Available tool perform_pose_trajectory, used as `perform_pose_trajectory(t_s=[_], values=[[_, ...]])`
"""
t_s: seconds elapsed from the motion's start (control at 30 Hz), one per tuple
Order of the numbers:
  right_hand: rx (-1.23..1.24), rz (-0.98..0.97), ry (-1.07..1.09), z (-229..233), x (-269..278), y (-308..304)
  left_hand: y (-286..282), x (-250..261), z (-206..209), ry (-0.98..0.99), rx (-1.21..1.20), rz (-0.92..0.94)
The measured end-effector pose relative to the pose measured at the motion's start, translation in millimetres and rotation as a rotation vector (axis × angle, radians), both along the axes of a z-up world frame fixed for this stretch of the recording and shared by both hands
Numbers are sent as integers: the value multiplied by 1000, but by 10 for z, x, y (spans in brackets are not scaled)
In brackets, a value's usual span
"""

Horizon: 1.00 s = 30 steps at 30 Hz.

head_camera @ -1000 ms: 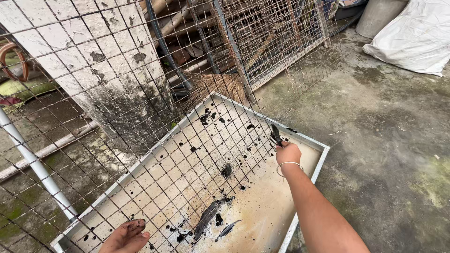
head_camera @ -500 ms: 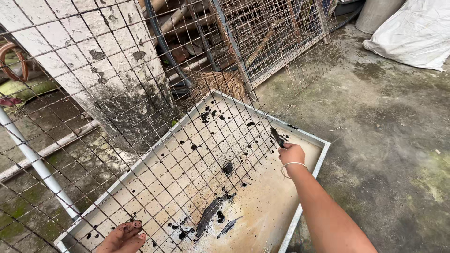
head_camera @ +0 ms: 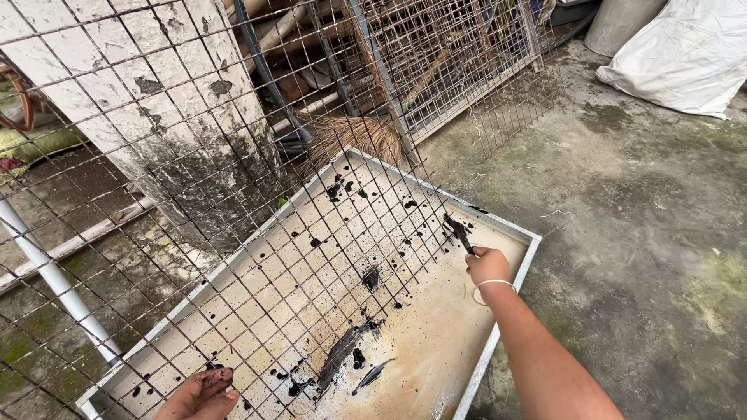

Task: The person paints a metal grate with black paint using a brush, frequently dipping the brush into a small container of paint.

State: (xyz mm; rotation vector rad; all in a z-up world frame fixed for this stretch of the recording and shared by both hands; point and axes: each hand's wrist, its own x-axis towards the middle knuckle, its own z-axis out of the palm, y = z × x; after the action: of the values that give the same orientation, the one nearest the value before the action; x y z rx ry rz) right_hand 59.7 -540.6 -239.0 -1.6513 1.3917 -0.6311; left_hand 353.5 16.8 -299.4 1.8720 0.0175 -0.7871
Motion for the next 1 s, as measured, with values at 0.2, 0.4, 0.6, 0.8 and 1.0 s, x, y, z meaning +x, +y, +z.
perform_pose_trajectory(t_s=[0.2, 0.4, 0.6, 0.8, 1.0], values=[[-13, 194, 276, -32, 181, 451, -17, 85, -239, 4, -42, -41], [41, 150, 103, -97, -262, 597, 8, 61, -80, 51, -77, 42], [46, 58, 143, -205, -99, -77, -86, -204, 403, 75, 3, -58], [-69, 257, 240, -270, -335, 614, -98, -275, 459, 23, -100, 19], [-281, 226, 422, 60, -341, 109, -147, -332, 768, 149, 20, -52]])
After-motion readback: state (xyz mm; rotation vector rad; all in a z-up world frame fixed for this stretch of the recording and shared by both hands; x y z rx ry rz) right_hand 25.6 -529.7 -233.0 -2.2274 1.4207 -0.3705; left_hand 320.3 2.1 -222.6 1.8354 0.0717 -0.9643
